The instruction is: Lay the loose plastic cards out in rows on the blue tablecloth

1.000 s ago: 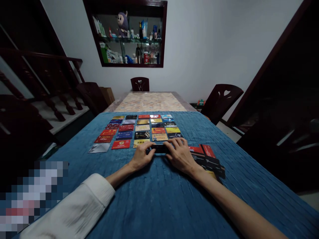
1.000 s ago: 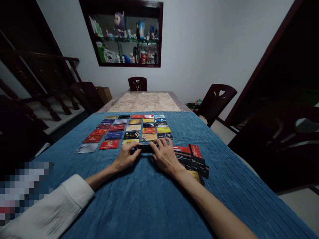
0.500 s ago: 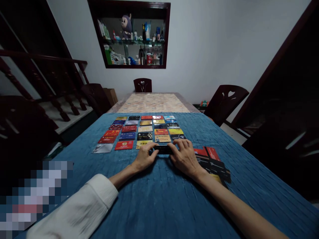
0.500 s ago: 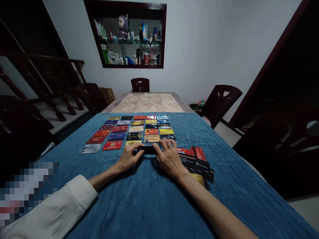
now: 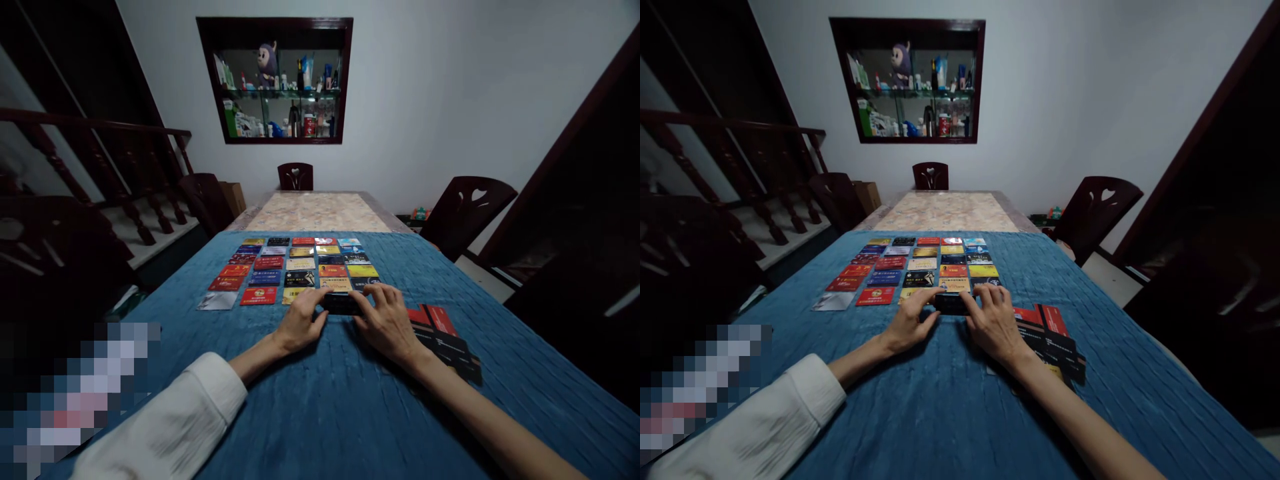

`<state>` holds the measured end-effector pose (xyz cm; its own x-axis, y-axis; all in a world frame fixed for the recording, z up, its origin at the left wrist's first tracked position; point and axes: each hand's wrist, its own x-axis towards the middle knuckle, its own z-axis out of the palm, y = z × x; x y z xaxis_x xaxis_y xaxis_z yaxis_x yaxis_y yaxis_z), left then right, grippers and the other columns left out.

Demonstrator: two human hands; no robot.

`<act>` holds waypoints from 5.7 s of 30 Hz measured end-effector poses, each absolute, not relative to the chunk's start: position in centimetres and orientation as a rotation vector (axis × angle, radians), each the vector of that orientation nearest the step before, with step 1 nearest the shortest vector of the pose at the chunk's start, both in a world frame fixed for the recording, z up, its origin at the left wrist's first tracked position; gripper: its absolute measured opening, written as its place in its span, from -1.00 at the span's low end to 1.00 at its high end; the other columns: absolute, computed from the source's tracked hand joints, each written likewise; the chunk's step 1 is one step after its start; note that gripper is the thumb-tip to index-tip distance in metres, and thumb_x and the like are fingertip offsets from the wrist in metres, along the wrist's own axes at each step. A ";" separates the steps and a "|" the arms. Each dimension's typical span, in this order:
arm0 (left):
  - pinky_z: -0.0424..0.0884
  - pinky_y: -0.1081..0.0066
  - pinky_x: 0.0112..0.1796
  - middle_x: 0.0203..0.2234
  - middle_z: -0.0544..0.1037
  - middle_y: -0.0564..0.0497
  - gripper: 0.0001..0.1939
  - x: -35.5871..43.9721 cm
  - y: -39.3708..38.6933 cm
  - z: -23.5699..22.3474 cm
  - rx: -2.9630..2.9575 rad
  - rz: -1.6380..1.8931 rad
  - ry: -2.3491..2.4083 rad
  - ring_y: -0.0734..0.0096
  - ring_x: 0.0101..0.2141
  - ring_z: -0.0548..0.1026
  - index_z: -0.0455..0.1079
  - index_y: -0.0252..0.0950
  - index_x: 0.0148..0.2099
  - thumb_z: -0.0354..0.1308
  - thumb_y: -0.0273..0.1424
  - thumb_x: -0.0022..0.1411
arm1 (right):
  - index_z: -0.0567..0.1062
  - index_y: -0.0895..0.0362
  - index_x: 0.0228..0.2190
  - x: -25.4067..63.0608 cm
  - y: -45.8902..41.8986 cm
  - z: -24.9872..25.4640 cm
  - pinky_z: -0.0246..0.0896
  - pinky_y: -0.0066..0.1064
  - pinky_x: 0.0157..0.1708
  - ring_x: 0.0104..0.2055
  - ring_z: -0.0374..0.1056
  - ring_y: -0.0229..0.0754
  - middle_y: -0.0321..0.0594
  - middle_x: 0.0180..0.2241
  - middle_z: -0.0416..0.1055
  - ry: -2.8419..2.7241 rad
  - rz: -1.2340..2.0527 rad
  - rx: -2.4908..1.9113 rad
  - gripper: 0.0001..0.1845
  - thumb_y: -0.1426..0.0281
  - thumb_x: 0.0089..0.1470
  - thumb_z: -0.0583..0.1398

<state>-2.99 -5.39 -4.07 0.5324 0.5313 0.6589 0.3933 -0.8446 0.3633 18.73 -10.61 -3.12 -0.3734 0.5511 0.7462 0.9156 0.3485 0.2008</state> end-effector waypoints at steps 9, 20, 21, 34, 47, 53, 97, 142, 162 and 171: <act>0.42 0.13 -0.09 -0.08 0.50 -0.18 -0.47 -3.1 -5.7 -3.1 2.818 1.094 0.900 0.12 -0.12 0.39 0.16 -0.33 0.25 0.05 -0.54 0.23 | 0.46 0.12 -0.01 18.7 -9.5 -2.3 0.05 -0.17 -0.04 -0.04 0.18 0.04 -0.04 -0.14 0.40 -2.095 -0.848 -1.252 -0.60 0.36 0.09 0.25; 0.38 0.08 -0.10 -0.11 0.47 -0.19 -0.43 -4.1 -4.8 -2.2 2.919 0.943 1.043 0.05 -0.10 0.36 0.13 -0.31 0.28 0.07 -0.48 0.23 | 0.44 0.17 0.04 18.5 -7.9 -1.4 0.08 -0.18 -0.08 -0.04 0.18 0.05 -0.01 -0.11 0.41 -2.178 -0.830 -1.171 -0.50 0.42 0.02 0.26; 0.38 0.08 -0.10 -0.11 0.47 -0.19 -0.42 -4.2 -4.6 -2.1 2.924 0.929 1.048 0.06 -0.10 0.36 0.13 -0.31 0.28 0.08 -0.47 0.23 | 0.43 0.16 0.05 18.4 -7.7 -1.3 0.08 -0.18 -0.08 -0.03 0.17 0.05 0.00 -0.10 0.41 -2.191 -0.831 -1.168 -0.49 0.44 0.01 0.25; 0.35 0.05 -0.03 -0.03 0.43 -0.23 -0.46 -6.8 -2.5 0.4 2.999 0.785 1.189 0.00 -0.02 0.34 0.18 -0.35 0.23 0.12 -0.47 0.21 | 0.42 0.17 0.04 16.4 -4.3 0.1 0.09 -0.22 -0.12 -0.03 0.19 0.04 0.00 -0.06 0.41 -2.276 -0.745 -1.141 -0.56 0.41 0.09 0.20; 0.33 0.05 0.01 0.07 0.37 -0.27 -0.44 -9.5 1.9 3.0 3.063 0.689 1.264 -0.02 0.07 0.32 0.21 -0.32 0.23 0.17 -0.46 0.18 | 0.40 0.14 0.04 14.1 0.9 2.0 0.11 -0.20 -0.13 -0.01 0.15 0.06 0.00 -0.03 0.39 -2.355 -0.628 -1.137 -0.54 0.36 0.09 0.23; 0.28 0.02 0.01 0.06 0.39 -0.28 -0.47 -10.5 4.3 4.3 3.089 0.558 1.349 -0.06 0.06 0.29 0.24 -0.33 0.22 0.16 -0.42 0.20 | 0.43 0.13 0.03 12.7 4.2 3.2 0.10 -0.19 -0.16 0.00 0.14 0.09 0.02 0.03 0.37 -2.429 -0.588 -1.200 -0.55 0.32 0.09 0.23; 0.24 -0.07 0.12 0.13 0.37 -0.17 -0.41 -12.8 22.4 1.8 2.607 -0.089 1.842 -0.07 0.18 0.20 0.34 -0.21 0.17 0.09 -0.55 0.06 | 0.44 -0.10 0.11 4.8 21.4 0.6 0.09 -0.01 -0.01 0.16 0.05 0.17 -0.10 0.15 0.35 -2.518 -0.124 -1.696 -0.56 0.29 0.20 0.13; 0.12 -0.02 0.05 0.12 0.37 -0.16 -0.59 -5.7 9.0 2.7 3.000 0.102 1.281 0.01 0.13 0.21 0.32 -0.18 0.15 0.01 -0.42 0.26 | 0.45 0.07 0.03 16.9 6.7 2.2 0.20 -0.27 -0.09 0.08 0.26 0.05 -0.02 0.04 0.39 -2.515 -0.269 -1.863 -0.65 0.29 0.24 0.11; 0.28 0.00 0.01 0.05 0.38 -0.30 -0.24 7.5 -6.5 1.5 2.977 0.017 0.491 -0.07 0.04 0.33 0.24 -0.37 0.10 0.26 0.07 0.04 | 0.41 0.13 0.10 33.8 -12.3 -1.4 0.29 -0.16 -0.12 -0.04 0.40 0.13 0.08 -0.04 0.44 -2.014 0.184 -2.446 -0.34 -0.05 0.16 0.07; 0.15 -0.32 0.09 0.29 0.12 -0.46 0.15 8.7 -6.9 0.9 2.860 -0.097 0.482 -0.37 0.22 0.17 0.08 -0.31 0.30 0.32 0.22 -0.20 | 0.18 0.05 0.29 31.8 -14.8 -1.9 0.21 -0.08 0.06 0.08 0.31 0.19 0.06 0.11 0.32 -1.961 0.454 -2.190 0.01 -0.04 -0.12 0.30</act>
